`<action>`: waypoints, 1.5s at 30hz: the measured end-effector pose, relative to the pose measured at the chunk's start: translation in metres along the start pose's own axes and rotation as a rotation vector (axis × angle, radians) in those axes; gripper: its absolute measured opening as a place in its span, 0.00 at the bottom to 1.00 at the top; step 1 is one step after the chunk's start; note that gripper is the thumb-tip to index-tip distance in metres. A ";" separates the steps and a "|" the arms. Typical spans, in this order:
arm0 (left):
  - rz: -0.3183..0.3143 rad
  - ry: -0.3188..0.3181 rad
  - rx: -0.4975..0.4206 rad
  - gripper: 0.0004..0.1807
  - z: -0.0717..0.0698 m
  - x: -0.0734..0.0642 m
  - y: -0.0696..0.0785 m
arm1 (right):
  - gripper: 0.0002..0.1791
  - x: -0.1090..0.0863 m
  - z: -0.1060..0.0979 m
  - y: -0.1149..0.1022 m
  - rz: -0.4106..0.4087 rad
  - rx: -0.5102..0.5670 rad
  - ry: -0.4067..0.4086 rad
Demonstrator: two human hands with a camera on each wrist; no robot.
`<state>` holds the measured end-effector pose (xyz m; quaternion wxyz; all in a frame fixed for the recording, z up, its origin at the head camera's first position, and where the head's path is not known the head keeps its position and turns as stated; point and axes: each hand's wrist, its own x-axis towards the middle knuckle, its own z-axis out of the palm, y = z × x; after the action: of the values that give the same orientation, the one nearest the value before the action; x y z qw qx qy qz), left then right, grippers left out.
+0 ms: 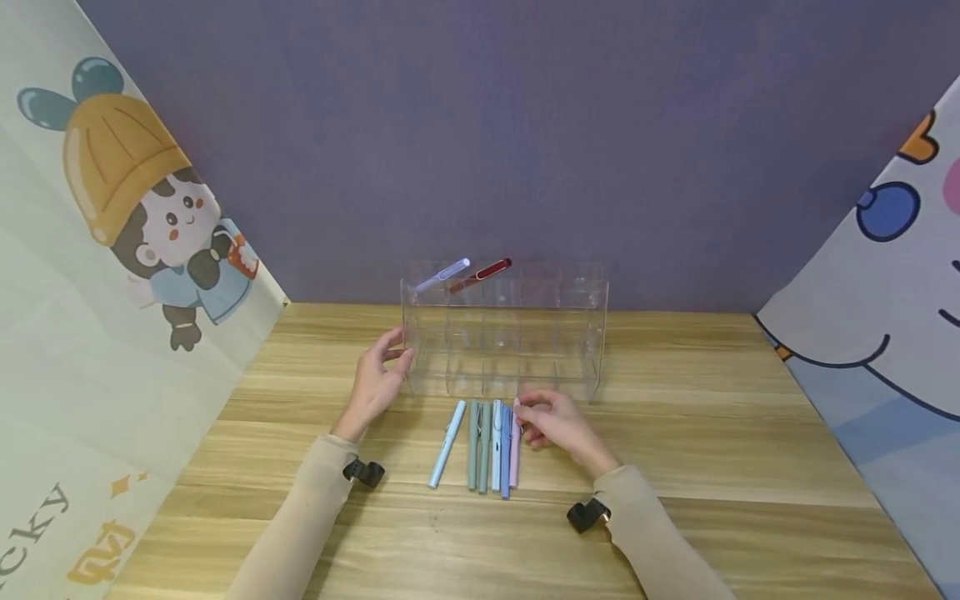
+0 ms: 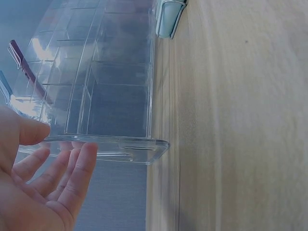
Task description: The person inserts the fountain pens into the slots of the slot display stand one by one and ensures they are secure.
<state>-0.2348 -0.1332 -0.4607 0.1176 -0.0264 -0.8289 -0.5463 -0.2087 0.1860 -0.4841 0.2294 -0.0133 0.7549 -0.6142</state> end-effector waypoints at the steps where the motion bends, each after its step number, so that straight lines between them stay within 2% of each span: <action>1: 0.001 0.000 -0.002 0.27 0.000 0.000 0.000 | 0.27 0.000 0.001 0.001 -0.004 -0.010 -0.004; 8: 0.017 0.004 -0.009 0.27 0.000 0.000 -0.001 | 0.31 -0.002 0.004 0.005 -0.028 -0.108 0.015; 18: 0.031 -0.002 -0.015 0.27 0.000 0.000 -0.002 | 0.25 -0.001 0.003 0.007 -0.019 -0.214 0.052; 27: 0.017 0.001 -0.015 0.27 0.000 0.000 -0.001 | 0.20 -0.002 0.004 0.006 -0.022 -0.311 0.084; 34: 0.009 -0.004 -0.010 0.27 0.001 0.001 -0.002 | 0.15 -0.006 0.005 0.004 -0.053 -0.480 0.152; 40: 0.015 -0.007 -0.001 0.27 0.002 0.001 -0.001 | 0.22 -0.005 0.003 0.003 -0.050 -0.582 0.222; 45: 0.016 -0.007 0.003 0.27 0.002 0.001 -0.001 | 0.25 -0.005 0.003 0.001 -0.048 -0.580 0.232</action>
<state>-0.2365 -0.1323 -0.4622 0.1191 -0.0348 -0.8299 -0.5439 -0.2026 0.1851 -0.4840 0.1140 -0.0258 0.9193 -0.3757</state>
